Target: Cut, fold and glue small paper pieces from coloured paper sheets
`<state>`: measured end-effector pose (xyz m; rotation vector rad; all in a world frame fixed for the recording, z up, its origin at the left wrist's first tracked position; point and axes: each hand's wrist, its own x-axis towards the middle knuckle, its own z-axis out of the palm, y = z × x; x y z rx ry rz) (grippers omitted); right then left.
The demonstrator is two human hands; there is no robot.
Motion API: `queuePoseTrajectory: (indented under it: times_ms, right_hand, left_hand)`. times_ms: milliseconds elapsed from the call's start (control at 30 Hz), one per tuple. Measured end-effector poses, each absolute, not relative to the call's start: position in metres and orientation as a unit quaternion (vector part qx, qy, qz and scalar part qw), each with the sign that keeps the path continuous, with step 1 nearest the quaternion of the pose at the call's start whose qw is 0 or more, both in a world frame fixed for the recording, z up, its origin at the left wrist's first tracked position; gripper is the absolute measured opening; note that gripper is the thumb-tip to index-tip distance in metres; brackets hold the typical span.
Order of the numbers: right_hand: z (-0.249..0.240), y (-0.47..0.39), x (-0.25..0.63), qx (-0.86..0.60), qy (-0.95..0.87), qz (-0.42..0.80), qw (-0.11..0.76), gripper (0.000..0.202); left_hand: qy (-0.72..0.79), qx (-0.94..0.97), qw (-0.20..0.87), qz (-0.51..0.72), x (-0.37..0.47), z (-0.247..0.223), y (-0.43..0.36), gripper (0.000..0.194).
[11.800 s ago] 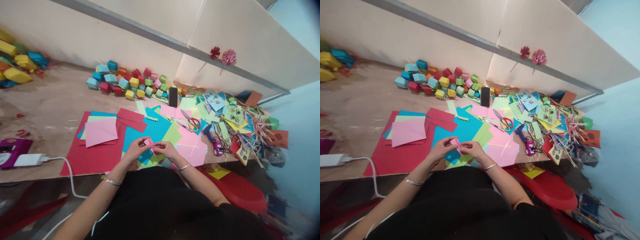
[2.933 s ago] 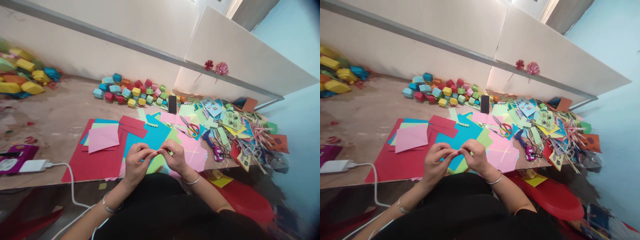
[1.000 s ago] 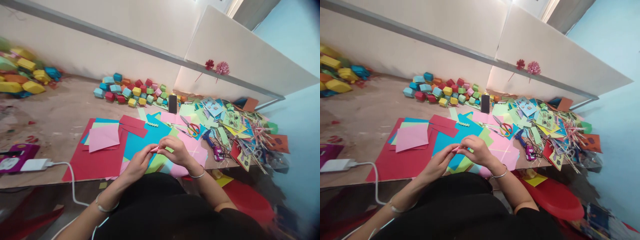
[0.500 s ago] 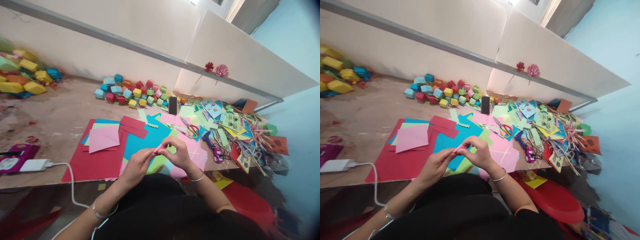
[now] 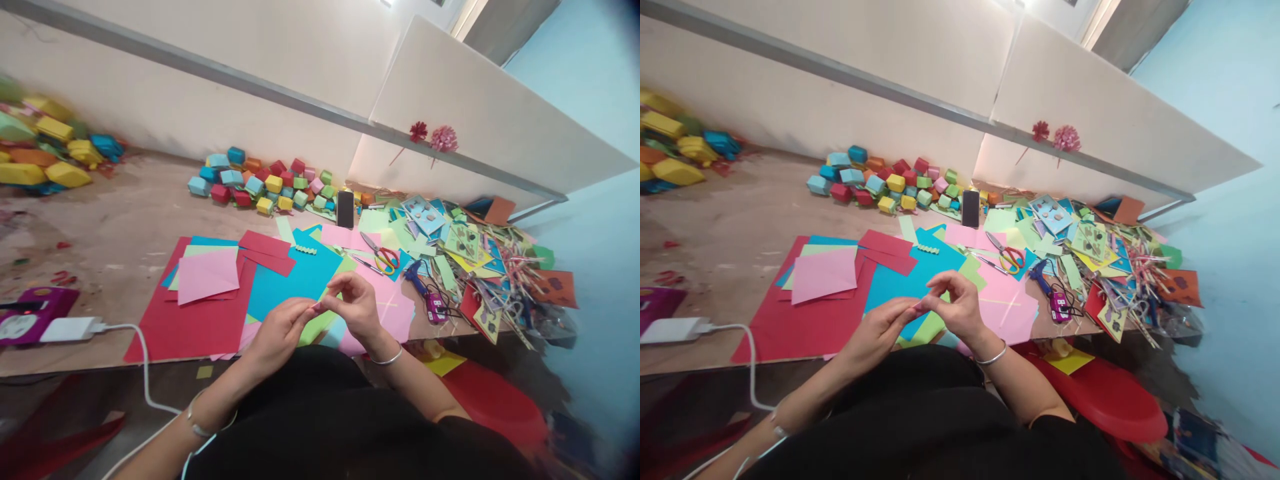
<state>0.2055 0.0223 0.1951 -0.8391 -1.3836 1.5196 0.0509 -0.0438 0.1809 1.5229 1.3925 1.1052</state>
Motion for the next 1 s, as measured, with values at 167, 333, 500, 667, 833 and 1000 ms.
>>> queuePoseTrajectory:
  times_ms: [167, 333, 500, 667, 833, 1000]
  right_hand:
    - [0.201, 0.029, 0.212, -0.348, -0.627, 0.578, 0.39, 0.022]
    - [0.203, 0.038, 0.216, -0.339, -0.701, 0.525, 0.342, 0.041]
    - [0.204, 0.03, 0.211, -0.355, -0.728, 0.479, 0.338, 0.032]
    - [0.209, 0.025, 0.209, -0.345, -0.756, 0.448, 0.329, 0.033]
    - [0.208, 0.024, 0.21, -0.346, -0.731, 0.486, 0.332, 0.032]
    - [0.194, 0.011, 0.197, -0.372, -0.65, 0.569, 0.34, 0.035]
  left_hand:
    - [0.549, 0.615, 0.353, 0.442, 0.047, 0.183, -0.043, 0.041]
    - [0.559, 0.551, 0.384, 0.486, 0.045, 0.183, -0.048, 0.028]
    - [0.569, 0.517, 0.37, 0.522, 0.047, 0.188, -0.048, 0.017]
    - [0.554, 0.527, 0.341, 0.547, 0.046, 0.197, -0.045, 0.011]
    - [0.531, 0.47, 0.405, 0.578, 0.05, 0.194, -0.043, 0.023]
    - [0.571, 0.369, 0.397, 0.617, 0.062, 0.186, -0.044, 0.034]
